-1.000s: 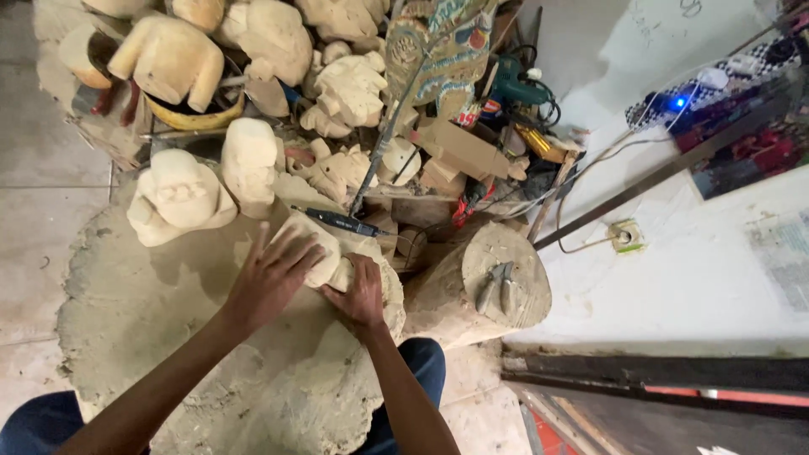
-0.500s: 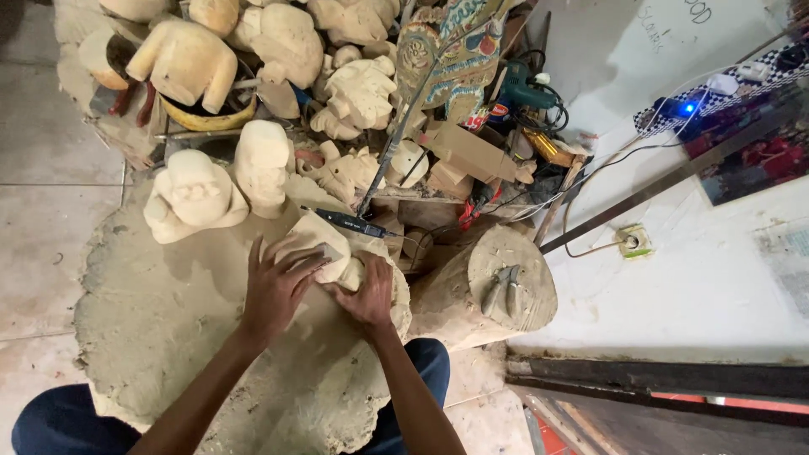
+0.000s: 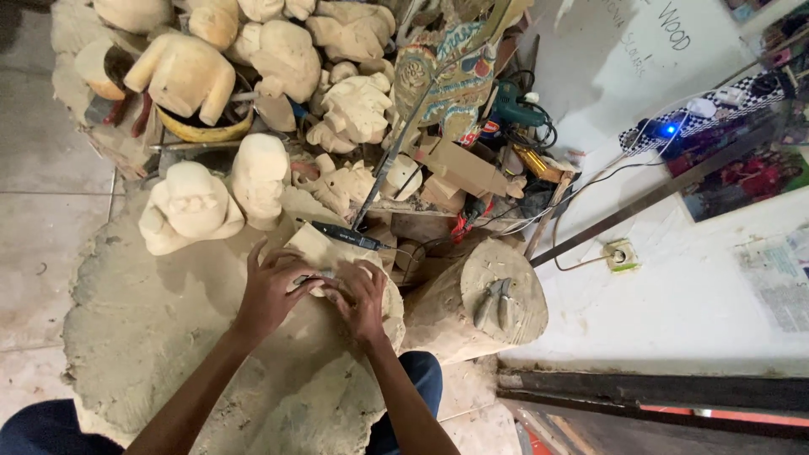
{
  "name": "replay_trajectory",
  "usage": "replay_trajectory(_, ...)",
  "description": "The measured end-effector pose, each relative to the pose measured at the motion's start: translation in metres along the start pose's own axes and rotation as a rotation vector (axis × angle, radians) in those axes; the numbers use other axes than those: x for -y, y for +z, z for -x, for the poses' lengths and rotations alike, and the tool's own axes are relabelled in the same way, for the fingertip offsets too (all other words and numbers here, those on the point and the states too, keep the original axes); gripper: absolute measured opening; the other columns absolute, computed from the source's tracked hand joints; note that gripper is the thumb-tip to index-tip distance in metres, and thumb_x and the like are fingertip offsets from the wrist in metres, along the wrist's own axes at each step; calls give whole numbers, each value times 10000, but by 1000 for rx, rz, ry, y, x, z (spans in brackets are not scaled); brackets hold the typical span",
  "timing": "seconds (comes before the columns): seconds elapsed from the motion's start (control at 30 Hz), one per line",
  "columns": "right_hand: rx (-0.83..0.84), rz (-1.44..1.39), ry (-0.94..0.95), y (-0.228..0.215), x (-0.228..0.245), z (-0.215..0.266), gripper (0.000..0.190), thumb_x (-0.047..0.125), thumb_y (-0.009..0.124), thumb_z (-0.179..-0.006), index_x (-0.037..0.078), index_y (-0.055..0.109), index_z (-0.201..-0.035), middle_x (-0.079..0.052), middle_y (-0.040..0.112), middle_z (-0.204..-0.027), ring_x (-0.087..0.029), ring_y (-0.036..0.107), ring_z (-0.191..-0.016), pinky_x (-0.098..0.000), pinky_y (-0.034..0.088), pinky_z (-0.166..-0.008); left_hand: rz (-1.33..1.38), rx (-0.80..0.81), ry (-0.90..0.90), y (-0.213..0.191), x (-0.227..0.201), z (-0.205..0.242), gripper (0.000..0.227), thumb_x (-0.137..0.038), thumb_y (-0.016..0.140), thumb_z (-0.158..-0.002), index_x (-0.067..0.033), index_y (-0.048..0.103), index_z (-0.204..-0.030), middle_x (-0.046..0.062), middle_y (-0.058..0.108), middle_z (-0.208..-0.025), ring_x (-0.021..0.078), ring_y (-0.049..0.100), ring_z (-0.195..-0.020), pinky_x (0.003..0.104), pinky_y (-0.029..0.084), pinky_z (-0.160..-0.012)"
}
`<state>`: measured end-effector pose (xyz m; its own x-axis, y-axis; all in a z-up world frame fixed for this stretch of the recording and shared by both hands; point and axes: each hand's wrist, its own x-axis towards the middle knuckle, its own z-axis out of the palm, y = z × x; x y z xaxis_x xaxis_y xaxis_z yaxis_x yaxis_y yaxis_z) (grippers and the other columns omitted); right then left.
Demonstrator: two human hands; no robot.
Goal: Refining a small wooden head carving using a hand tool
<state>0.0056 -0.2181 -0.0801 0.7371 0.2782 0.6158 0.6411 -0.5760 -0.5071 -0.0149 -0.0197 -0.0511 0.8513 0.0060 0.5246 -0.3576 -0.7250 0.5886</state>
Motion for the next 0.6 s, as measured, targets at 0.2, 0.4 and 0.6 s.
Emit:
replay_trajectory(0.2,-133,-52,283,-12,18,-24,314,-86,746,-774,-30,679,-1075,-282,706,-1019,-509,683,-946,-567,560,-809,86,-78,38,-15,-16,-3,1188,-413,901,-613,-53,352,-1602,354,436,-1467,516,421,-1397,601,340,-1146)
replay_trajectory(0.4,18,-95,296,-24,26,-23,159,62,694,-916,17,677,-1068,-210,705,-947,-412,729,-878,-457,601,-708,-302,3,-78,14,10,29,1217,-454,861,-605,-14,325,-1605,279,463,-1419,427,491,-1354,505,385,-1158)
replay_trajectory(0.6,24,-101,387,-7,2,12,139,45,661,-859,126,548,-874,-76,560,-643,-249,613,-582,-377,513,-580,-271,76,-273,22,20,36,1329,-375,960,-541,-21,285,-1630,259,575,-1267,418,523,-1282,534,334,-1186)
